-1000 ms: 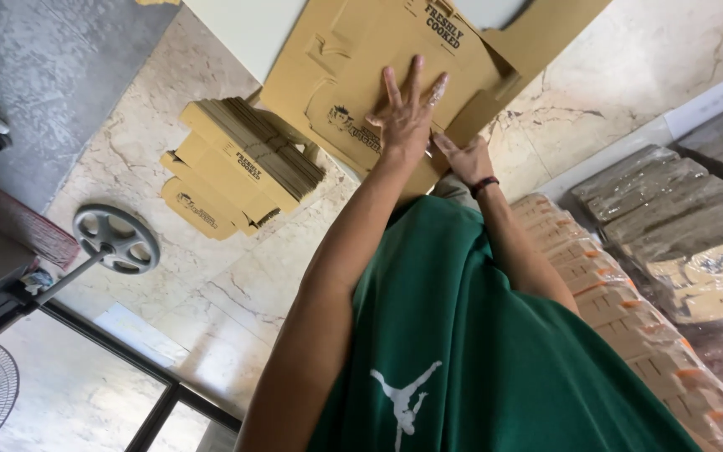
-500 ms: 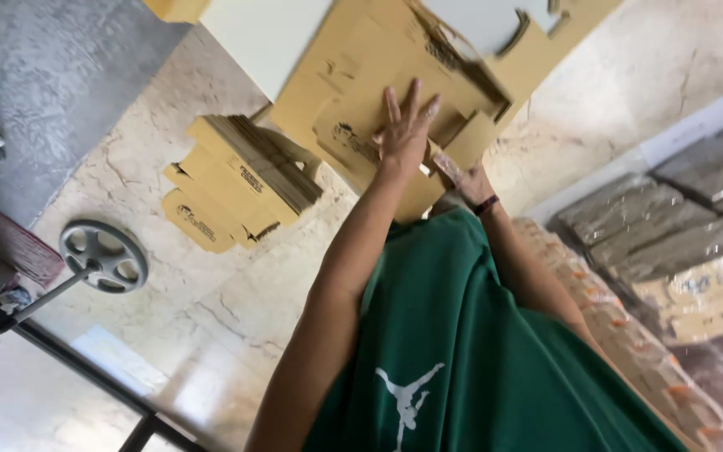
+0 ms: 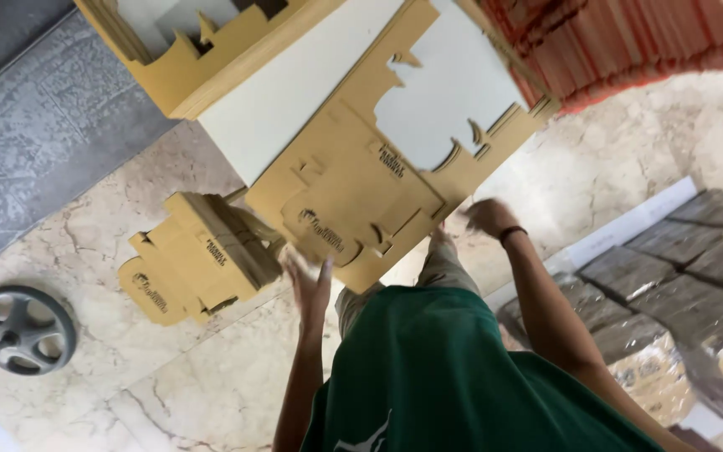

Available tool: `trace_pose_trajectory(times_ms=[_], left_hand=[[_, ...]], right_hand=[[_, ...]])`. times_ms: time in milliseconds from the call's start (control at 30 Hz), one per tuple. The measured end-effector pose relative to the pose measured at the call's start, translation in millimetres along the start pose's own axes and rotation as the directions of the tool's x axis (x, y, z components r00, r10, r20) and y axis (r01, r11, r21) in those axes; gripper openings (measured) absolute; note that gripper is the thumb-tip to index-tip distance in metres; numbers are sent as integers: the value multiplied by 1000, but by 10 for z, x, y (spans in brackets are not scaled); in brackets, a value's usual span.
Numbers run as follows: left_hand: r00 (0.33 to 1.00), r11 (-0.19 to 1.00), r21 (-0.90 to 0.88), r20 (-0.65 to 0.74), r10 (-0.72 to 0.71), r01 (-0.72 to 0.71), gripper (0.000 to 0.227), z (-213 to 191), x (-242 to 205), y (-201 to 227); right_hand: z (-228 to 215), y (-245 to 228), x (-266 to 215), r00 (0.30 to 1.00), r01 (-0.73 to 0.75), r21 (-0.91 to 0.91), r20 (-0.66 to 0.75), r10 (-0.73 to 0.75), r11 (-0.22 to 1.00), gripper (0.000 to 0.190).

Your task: The person repeatedly cuts flat cardboard sheets on a table using a handheld utility knife. They align the knife along pre-scored lines and slice through the material, then lift and move the cut pieces to the floor or a side pile. The process is repeated for multiple sheets.

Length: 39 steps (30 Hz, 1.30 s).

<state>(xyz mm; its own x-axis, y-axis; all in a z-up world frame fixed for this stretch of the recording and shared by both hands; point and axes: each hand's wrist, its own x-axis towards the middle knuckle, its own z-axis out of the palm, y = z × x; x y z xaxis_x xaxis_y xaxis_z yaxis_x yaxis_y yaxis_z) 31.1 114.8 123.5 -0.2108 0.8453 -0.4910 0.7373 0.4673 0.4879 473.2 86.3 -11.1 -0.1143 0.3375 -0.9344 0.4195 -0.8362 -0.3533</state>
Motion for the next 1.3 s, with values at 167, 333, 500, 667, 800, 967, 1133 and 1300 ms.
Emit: trace_pose_trajectory(times_ms=[167,333,500,667,800,967,1133,1300], left_hand=[[851,819,-231,172,-496,525,115,926,-226,-764],[803,522,-683,161,-574,511,90,912,-471,253],[774,614,-626,-25,-632,481,55,1206,-325,-27],[756,654,-589,-107,-646,476,71,1208,-224,-258],[698,703,-481,-230,-678,524,43,1101,-73,-229],[672,702,-297,-212,-710,648,43,928,-71,-57],[726,787,-165,-311,-613,594,35,551,-168,353],[835,862,-302,-258,-486,408,12,95,36,79]], right_hand=[[-1476,-392,-127,216,98,-377,-895,-390,921,59],[-2559,-406,1014,588,168,-267,-745,-314,949,74],[-2537,-804,786,616,155,-380,-684,-390,912,36],[-2611,-885,735,706,-46,-493,-631,-321,869,48],[-2706,-1368,87,861,-21,-570,-427,-275,821,64],[-2950,-1188,804,796,-300,-944,-169,-581,-137,52],[-2968,-1732,82,796,115,-869,-209,-567,481,53],[-2818,-2348,-1107,851,122,-720,-278,-445,683,58]])
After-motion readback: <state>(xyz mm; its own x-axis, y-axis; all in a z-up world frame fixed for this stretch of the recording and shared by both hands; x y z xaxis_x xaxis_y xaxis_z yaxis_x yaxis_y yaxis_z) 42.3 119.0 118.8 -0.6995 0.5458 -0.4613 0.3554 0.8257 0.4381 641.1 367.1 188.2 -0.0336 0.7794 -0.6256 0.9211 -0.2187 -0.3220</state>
